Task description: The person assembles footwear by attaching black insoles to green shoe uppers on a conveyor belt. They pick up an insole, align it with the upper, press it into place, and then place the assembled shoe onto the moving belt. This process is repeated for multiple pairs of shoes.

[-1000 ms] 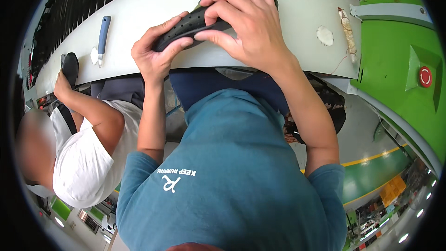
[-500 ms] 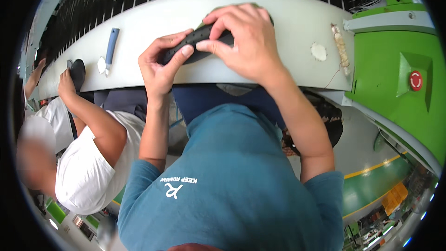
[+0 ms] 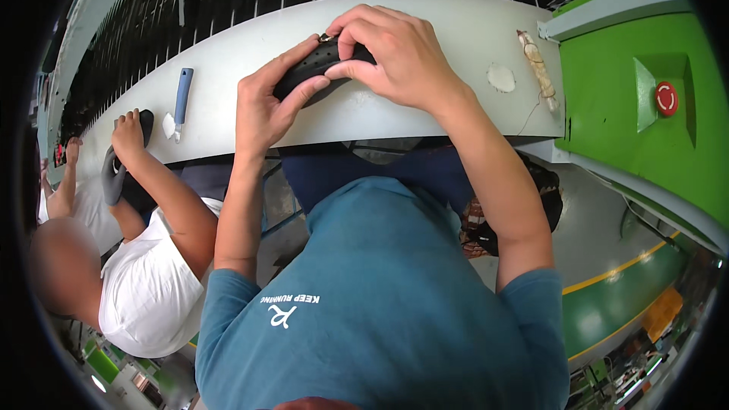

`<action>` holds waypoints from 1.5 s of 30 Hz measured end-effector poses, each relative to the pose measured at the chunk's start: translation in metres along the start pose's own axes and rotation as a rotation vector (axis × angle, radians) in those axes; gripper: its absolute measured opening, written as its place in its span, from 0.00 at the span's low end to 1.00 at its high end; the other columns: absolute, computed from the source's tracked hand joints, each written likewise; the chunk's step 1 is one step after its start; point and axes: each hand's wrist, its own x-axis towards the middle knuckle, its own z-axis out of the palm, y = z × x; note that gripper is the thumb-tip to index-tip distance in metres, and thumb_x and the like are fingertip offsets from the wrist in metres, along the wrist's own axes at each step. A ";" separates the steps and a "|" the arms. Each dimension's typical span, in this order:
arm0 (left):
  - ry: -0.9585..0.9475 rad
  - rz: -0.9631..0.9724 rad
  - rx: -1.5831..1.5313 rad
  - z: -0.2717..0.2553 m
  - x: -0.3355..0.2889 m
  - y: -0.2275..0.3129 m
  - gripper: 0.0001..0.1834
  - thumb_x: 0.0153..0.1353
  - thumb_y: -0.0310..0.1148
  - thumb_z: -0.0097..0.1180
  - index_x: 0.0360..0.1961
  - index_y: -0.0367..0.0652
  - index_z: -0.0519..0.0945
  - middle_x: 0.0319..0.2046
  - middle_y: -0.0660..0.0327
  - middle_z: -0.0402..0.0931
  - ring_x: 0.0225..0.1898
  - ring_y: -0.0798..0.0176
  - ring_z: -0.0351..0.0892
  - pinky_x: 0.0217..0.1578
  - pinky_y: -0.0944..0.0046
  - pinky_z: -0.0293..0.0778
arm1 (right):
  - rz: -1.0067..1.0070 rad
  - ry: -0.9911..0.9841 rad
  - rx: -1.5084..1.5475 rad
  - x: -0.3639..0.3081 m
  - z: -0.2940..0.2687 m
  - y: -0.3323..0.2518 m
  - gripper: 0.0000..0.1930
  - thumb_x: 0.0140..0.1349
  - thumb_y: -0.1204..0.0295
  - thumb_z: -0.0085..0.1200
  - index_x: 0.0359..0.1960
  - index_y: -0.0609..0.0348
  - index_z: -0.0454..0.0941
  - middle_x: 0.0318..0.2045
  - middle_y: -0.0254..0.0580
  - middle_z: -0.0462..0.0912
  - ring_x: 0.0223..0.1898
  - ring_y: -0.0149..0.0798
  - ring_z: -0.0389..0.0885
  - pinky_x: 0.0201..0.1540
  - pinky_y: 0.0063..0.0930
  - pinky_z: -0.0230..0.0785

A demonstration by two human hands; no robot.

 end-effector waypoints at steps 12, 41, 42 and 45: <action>-0.019 -0.051 -0.073 0.002 0.006 0.002 0.20 0.64 0.30 0.77 0.56 0.38 0.93 0.58 0.46 0.91 0.60 0.50 0.92 0.62 0.56 0.85 | 0.323 0.022 0.217 -0.003 -0.004 -0.001 0.25 0.46 0.65 0.88 0.37 0.56 0.81 0.49 0.36 0.94 0.50 0.40 0.91 0.56 0.33 0.83; -0.154 -0.099 0.138 0.002 0.037 -0.008 0.37 0.60 0.45 0.84 0.66 0.37 0.87 0.47 0.50 0.94 0.48 0.61 0.93 0.53 0.61 0.86 | 0.021 -0.049 -0.171 -0.007 -0.027 -0.016 0.19 0.60 0.74 0.75 0.52 0.60 0.84 0.56 0.42 0.88 0.55 0.52 0.88 0.55 0.41 0.83; -0.142 -0.067 0.137 0.003 0.035 -0.007 0.37 0.60 0.45 0.84 0.66 0.37 0.87 0.48 0.50 0.93 0.49 0.61 0.93 0.54 0.60 0.86 | 0.038 -0.080 -0.185 -0.006 -0.025 -0.020 0.20 0.60 0.75 0.75 0.52 0.60 0.83 0.56 0.42 0.88 0.56 0.53 0.87 0.56 0.43 0.82; -0.146 -0.020 0.087 0.001 0.033 -0.010 0.36 0.61 0.42 0.83 0.67 0.37 0.86 0.51 0.49 0.93 0.52 0.61 0.93 0.57 0.59 0.85 | 0.034 -0.060 -0.240 -0.003 -0.015 -0.029 0.19 0.60 0.76 0.73 0.51 0.58 0.82 0.49 0.43 0.87 0.53 0.53 0.86 0.58 0.50 0.79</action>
